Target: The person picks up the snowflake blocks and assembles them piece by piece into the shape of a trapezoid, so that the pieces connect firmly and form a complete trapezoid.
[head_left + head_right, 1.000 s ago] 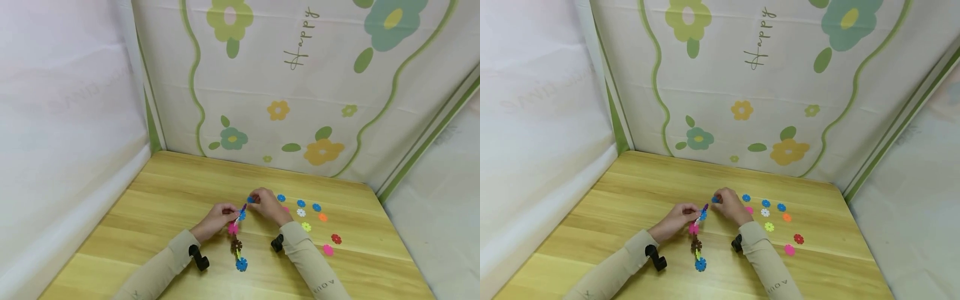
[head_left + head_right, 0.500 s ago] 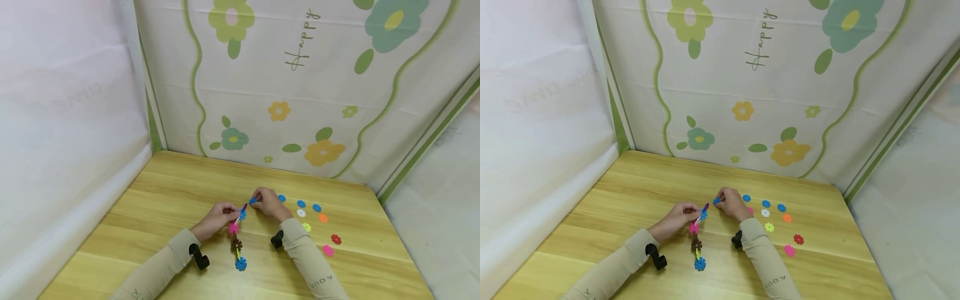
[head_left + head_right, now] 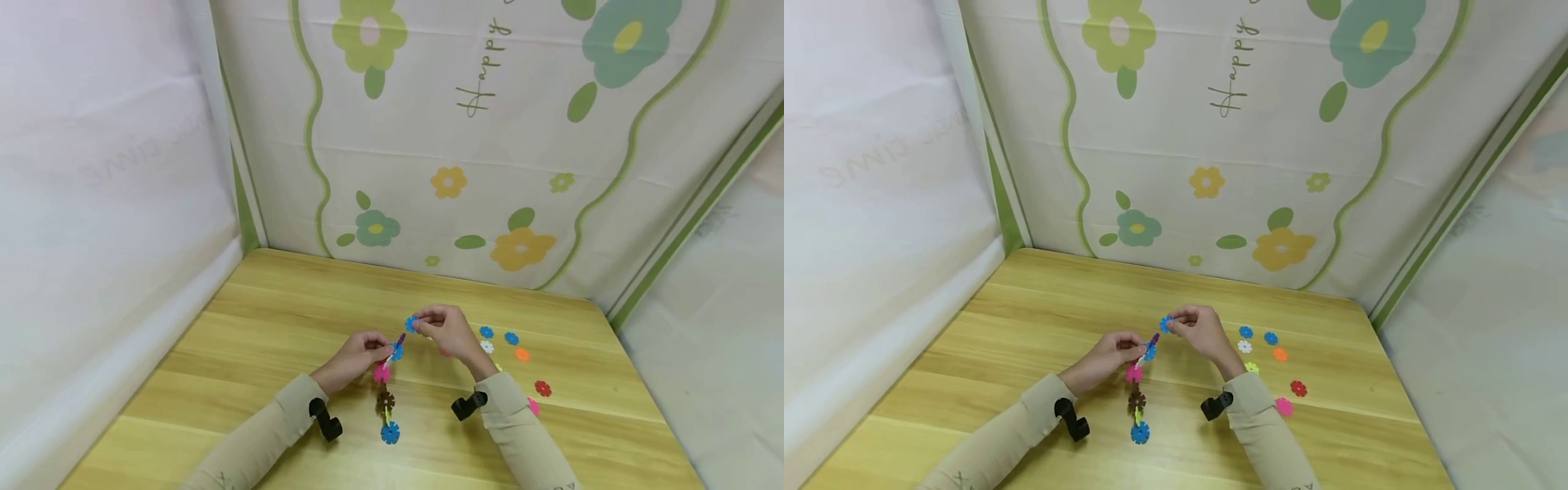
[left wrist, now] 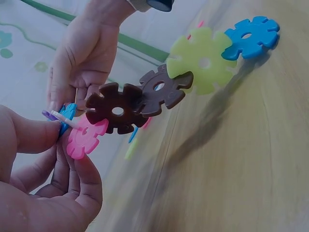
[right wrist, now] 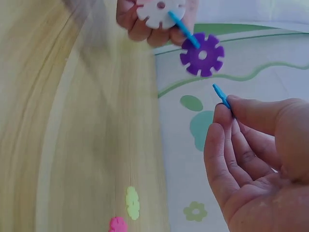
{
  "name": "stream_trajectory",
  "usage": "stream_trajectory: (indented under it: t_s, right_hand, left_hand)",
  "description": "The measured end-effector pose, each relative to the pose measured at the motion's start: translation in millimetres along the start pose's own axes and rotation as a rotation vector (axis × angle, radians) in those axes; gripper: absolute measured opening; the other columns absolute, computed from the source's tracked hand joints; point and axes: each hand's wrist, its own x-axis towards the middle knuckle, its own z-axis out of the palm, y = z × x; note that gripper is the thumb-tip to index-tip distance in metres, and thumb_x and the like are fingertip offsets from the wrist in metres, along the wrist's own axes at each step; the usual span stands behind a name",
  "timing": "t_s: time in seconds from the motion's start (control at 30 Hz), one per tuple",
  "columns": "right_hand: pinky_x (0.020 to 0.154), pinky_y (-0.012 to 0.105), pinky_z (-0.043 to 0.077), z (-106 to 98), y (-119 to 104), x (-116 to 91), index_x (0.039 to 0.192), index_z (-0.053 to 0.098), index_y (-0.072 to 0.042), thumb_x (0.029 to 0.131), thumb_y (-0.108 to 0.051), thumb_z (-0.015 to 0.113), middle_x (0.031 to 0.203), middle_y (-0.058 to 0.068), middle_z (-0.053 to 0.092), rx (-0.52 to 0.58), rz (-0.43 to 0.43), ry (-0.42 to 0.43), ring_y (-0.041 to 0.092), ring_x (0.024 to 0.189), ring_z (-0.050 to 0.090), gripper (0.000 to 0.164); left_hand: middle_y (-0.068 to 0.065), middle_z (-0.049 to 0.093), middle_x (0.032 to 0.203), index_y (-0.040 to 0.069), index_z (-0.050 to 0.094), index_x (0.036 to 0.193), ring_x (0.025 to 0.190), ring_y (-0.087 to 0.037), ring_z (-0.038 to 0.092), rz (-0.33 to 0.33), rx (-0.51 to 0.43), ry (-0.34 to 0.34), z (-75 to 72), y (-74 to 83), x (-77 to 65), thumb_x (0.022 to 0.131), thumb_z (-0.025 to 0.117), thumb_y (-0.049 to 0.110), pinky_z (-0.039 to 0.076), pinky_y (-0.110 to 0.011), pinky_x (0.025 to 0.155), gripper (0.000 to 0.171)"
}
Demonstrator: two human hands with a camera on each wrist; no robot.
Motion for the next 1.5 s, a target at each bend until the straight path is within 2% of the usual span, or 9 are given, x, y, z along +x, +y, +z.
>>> stream_trajectory:
  t_s: [0.33,0.5,0.73,0.83,1.0,1.1,1.23,1.37,1.5]
  right_hand:
    - [0.094,0.058,0.059,1,-3,-12,0.113,0.078,-0.012,0.102,-0.018,0.073,0.105,0.008,0.079,0.065,0.036,0.021,0.048,0.106,0.072,0.014]
    - [0.092,0.053,0.062,5,-1,-13,0.115,0.078,-0.006,0.101,-0.019,0.074,0.107,0.013,0.079,0.08,0.015,-0.002,0.048,0.104,0.073,0.02]
    - [0.09,0.052,0.063,17,-1,-18,0.111,0.079,-0.002,0.099,-0.014,0.075,0.106,0.018,0.08,0.141,0.008,0.063,0.048,0.102,0.074,0.017]
    - [0.09,0.051,0.063,19,-3,-19,0.111,0.079,-0.002,0.1,-0.013,0.074,0.106,0.018,0.08,0.136,-0.006,0.067,0.049,0.103,0.074,0.016]
    - [0.087,0.044,0.065,16,-4,-17,0.114,0.079,-0.003,0.103,-0.013,0.07,0.106,0.017,0.08,0.089,-0.026,0.04,0.047,0.101,0.075,0.017]
    - [0.089,0.05,0.063,14,-6,-16,0.117,0.078,-0.003,0.105,-0.012,0.067,0.106,0.017,0.079,0.083,-0.029,-0.017,0.049,0.102,0.073,0.019]
    - [0.09,0.058,0.061,12,-8,-14,0.119,0.077,-0.003,0.107,-0.012,0.064,0.104,0.017,0.079,0.061,-0.046,-0.076,0.052,0.102,0.072,0.021]
    - [0.089,0.057,0.061,11,-8,-12,0.122,0.077,-0.004,0.108,-0.014,0.062,0.105,0.016,0.08,0.035,-0.068,-0.12,0.051,0.101,0.072,0.023]
    - [0.09,0.055,0.061,5,-5,-13,0.124,0.076,-0.004,0.109,-0.019,0.06,0.107,0.016,0.08,0.011,-0.083,-0.157,0.048,0.101,0.073,0.026]
  left_hand:
    - [-0.002,0.068,0.098,0.003,0.071,0.109,0.088,-0.015,0.06,0.004,-0.003,-0.03,4.3,4.5,0.6,0.107,0.064,0.015,0.053,-0.026,0.076,0.014]
    - [-0.004,0.067,0.096,0.001,0.069,0.11,0.08,-0.013,0.06,0.008,-0.017,-0.05,5.0,1.6,1.5,0.107,0.064,0.016,0.053,-0.024,0.07,0.017]
    - [-0.007,0.069,0.095,0.001,0.07,0.109,0.074,-0.013,0.062,0.022,0.007,-0.028,6.7,-0.4,0.4,0.107,0.064,0.016,0.054,-0.024,0.065,0.017]
    - [-0.007,0.07,0.097,0.002,0.071,0.109,0.077,-0.014,0.064,0.022,0.027,-0.036,4.8,-0.3,1.4,0.107,0.065,0.017,0.055,-0.025,0.069,0.017]
    - [-0.008,0.073,0.102,0.005,0.073,0.115,0.085,-0.017,0.069,-0.007,0.027,-0.107,-3.2,1.8,5.0,0.108,0.064,0.025,0.059,-0.032,0.08,0.023]
    - [-0.007,0.075,0.112,0.007,0.073,0.122,0.097,-0.018,0.071,-0.028,0.053,-0.126,-7.4,4.2,6.9,0.11,0.06,0.03,0.06,-0.038,0.091,0.029]
    - [-0.01,0.075,0.124,0.007,0.071,0.13,0.113,-0.02,0.071,-0.001,0.046,-0.108,-8.2,11.1,13.7,0.111,0.056,0.035,0.056,-0.045,0.107,0.036]
    - [-0.01,0.074,0.122,0.008,0.072,0.127,0.111,-0.02,0.071,0.039,0.063,-0.069,-5.7,17.3,21.4,0.11,0.059,0.037,0.056,-0.048,0.107,0.036]
    - [-0.005,0.074,0.113,0.012,0.074,0.119,0.101,-0.016,0.069,0.037,0.113,-0.035,-1.4,18.8,26.4,0.107,0.065,0.034,0.059,-0.049,0.1,0.027]
